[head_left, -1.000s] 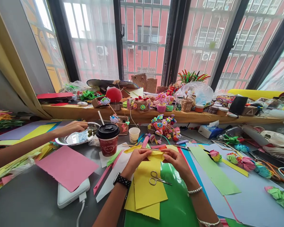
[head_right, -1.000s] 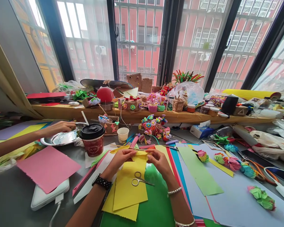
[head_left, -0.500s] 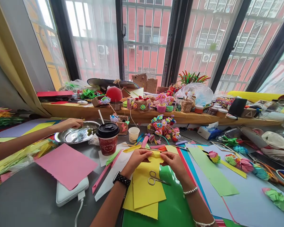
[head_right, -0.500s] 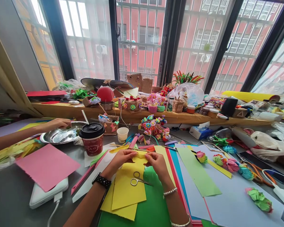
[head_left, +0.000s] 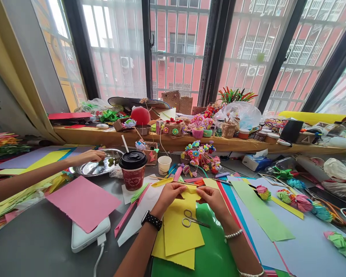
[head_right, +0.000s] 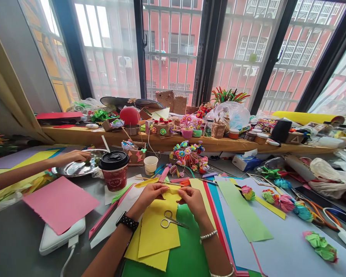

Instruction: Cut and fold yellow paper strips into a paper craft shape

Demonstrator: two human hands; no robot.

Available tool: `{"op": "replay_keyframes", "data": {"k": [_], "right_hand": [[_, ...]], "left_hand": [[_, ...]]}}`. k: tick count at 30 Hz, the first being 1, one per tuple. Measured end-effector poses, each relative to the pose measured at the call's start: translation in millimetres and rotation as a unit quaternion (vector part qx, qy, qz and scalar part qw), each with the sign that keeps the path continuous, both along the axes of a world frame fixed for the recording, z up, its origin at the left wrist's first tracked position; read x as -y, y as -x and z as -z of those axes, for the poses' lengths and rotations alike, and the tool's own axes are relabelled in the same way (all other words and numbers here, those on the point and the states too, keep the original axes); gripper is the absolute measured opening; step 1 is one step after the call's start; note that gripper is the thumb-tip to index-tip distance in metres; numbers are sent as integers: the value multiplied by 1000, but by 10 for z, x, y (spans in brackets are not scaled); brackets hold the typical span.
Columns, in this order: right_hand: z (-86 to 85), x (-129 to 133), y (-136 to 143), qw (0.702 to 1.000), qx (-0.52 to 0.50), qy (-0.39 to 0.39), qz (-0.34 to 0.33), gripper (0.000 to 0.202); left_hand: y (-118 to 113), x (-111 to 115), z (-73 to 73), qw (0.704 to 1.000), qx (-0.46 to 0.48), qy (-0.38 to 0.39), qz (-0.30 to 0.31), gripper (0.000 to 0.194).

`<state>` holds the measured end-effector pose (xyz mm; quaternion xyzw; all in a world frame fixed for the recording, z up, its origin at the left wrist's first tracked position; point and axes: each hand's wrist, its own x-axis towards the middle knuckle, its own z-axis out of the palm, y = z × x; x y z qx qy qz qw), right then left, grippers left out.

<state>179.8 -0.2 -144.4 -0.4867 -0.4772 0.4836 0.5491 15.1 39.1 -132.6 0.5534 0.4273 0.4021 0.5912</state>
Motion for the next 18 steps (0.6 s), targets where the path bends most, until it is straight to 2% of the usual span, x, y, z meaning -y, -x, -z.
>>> {"op": "replay_keyframes", "data": {"k": [6, 11, 18], "right_hand": [[10, 5, -1, 999, 19, -21, -20, 34], [-2, 16, -2, 999, 24, -21, -43, 35], [7, 3, 2, 999, 15, -13, -31, 38]], "left_hand": [[21, 39, -36, 998, -26, -54, 36, 29], [-3, 61, -61, 993, -77, -93, 18, 24], [-5, 59, -71, 989, -89, -114, -2, 19]]}}
